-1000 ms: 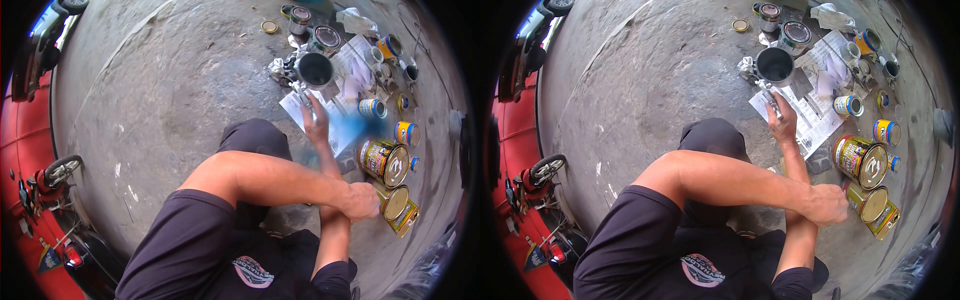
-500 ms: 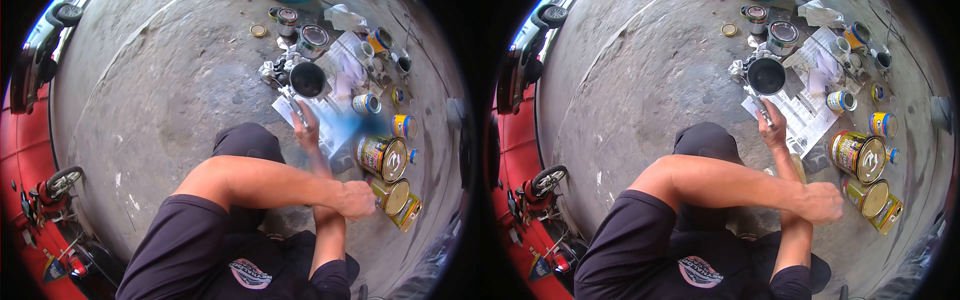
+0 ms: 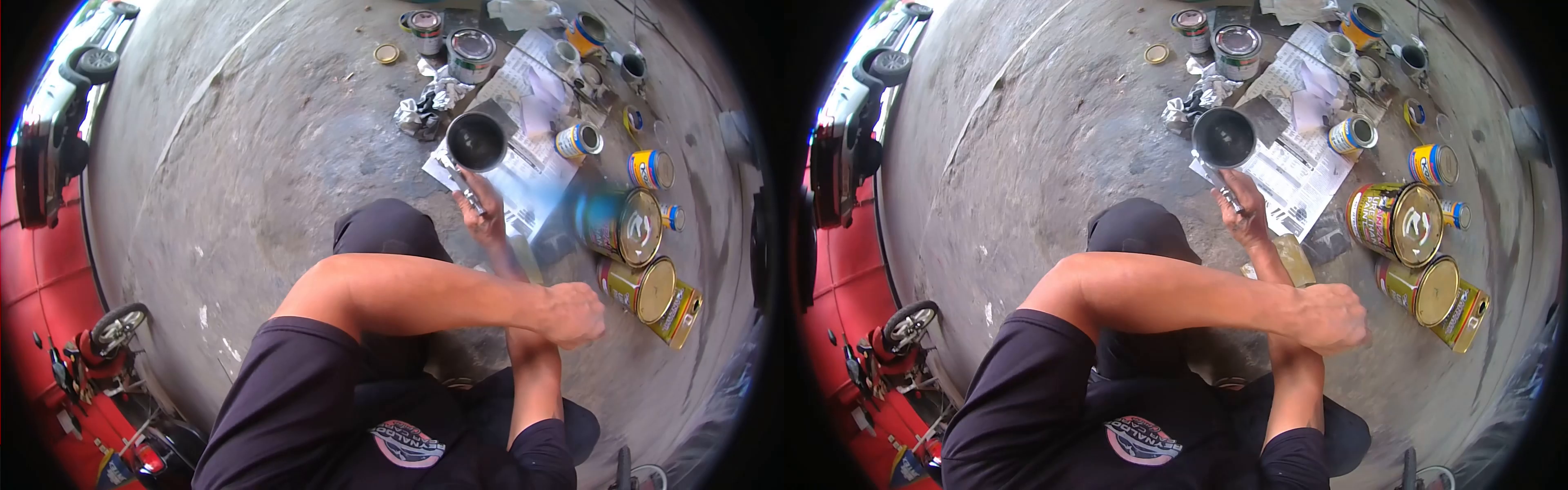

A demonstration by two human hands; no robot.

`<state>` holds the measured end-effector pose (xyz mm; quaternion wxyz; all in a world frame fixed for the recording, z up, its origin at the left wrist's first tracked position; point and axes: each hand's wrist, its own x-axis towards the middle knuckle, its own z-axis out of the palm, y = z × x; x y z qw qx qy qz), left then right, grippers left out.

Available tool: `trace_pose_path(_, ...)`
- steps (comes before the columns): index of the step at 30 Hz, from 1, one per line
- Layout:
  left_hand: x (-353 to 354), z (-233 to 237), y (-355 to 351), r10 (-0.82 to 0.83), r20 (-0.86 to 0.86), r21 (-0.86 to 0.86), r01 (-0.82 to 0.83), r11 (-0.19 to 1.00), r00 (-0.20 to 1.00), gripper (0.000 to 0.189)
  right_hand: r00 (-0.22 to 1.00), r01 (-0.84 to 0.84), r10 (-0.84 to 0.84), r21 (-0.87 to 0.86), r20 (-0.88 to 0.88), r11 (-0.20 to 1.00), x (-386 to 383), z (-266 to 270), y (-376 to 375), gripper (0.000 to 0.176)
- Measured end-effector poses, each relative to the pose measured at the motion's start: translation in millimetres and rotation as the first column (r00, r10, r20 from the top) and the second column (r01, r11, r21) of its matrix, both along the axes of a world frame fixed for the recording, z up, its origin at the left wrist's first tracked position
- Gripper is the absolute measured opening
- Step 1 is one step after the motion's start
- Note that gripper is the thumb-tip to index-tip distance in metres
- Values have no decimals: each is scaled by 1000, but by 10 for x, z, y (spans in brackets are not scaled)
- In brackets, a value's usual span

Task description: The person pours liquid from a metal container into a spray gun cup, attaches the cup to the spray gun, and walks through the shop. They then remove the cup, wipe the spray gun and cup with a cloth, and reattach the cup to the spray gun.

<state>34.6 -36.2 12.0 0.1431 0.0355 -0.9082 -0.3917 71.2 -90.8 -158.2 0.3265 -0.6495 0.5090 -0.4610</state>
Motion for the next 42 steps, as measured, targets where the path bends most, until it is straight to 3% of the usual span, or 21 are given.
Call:
trace_pose_path(7, 24, 211, 111, -108, 86, -7, 109, 994, 990, 15, 987, 59, -59, -2, -151, 998, -500, 189, 546, 54)
trace_pose_path(9, 34, 401, 149, 52, -210, 102, -31, 994, 976, 21, 993, 89, -86, 41, -84, 995, -685, 377, 819, 59)
trace_pose_path(11, 7, 715, 219, 98, -275, 68, -82, 994, 957, 24, 976, 202, -200, 20, -85, 979, -826, 684, 1185, 58)
trace_pose_path(13, 32, 1107, 369, 195, -360, 44, -192, 980, 912, 27, 939, 214, -200, 19, -280, 977, -1071, 1461, 1583, 54)
trace_pose_path(16, 269, 1894, 887, 502, -223, 257, -446, 857, 835, 16, 967, 252, -242, 170, -76, 953, -1424, 2291, 2060, 45)
trace_pose_path(18, 515, 2245, 1238, 615, -19, 352, -571, 742, 788, 13, 957, 289, -285, 165, -45, 943, -1563, 3121, 2323, 41)
trace_pose_path(19, 570, 2458, 1286, 613, -30, 342, -568, 748, 789, 13, 952, 303, -305, 199, -23, 932, -1630, 3472, 2478, 40)
trace_pose_path(21, 656, 2896, 1331, 679, 298, 493, -717, 493, 671, 24, 945, 319, -327, 227, -1, 920, -1638, 4132, 2774, 38)
trace_pose_path(22, 686, 3135, 1244, 598, 431, 402, -737, 544, 676, 33, 932, 360, -362, 237, -36, 902, -1617, 4457, 2917, 37)
trace_pose_path(23, 688, 3253, 1232, 599, 422, 405, -733, 547, 680, 33, 915, 402, -396, 246, -75, 882, -1622, 4805, 3037, 35)
trace_pose_path(25, 686, 3490, 1253, 438, 418, 709, -588, 390, 796, 38, 906, 420, -416, 263, -75, 868, -1523, 5590, 3206, 34)
trace_pose_path(26, 674, 3901, 1243, 321, 425, 756, -527, 389, 846, 42, 905, 423, -421, 244, -65, 873, -1449, 5972, 3273, 34)
trace_pose_path(27, 672, 4146, 1264, 324, 414, 757, -519, 397, 851, 42, 905, 424, -423, 220, -55, 879, -1385, 6318, 3314, 34)
trace_pose_path(29, 701, 4629, 1360, 132, 464, 845, -482, 232, 876, 41, 904, 425, -421, 234, -69, 874, -1213, 6896, 3463, 35)
trace_pose_path(33, 954, 5601, 1369, 94, 405, 842, -412, 350, 909, 44, 878, 475, -471, 287, -86, 832, -891, 7706, 3730, 41)
trace_pose_path(36, 1230, 6079, 1278, 7, 406, 867, -388, 313, 914, 45, 871, 490, -480, 274, -105, 828, -539, 8098, 3817, 44)
trace_pose_path(39, 1464, 6175, 1256, -85, 404, 893, -373, 251, 911, 45, 842, 532, -537, 245, -52, 810, -163, 8537, 3753, 45)
trace_pose_path(42, 1660, 6052, 1256, -71, 382, 875, -336, 348, 921, 41, 844, 536, -520, 228, -131, 813, 185, 8806, 3716, 45)
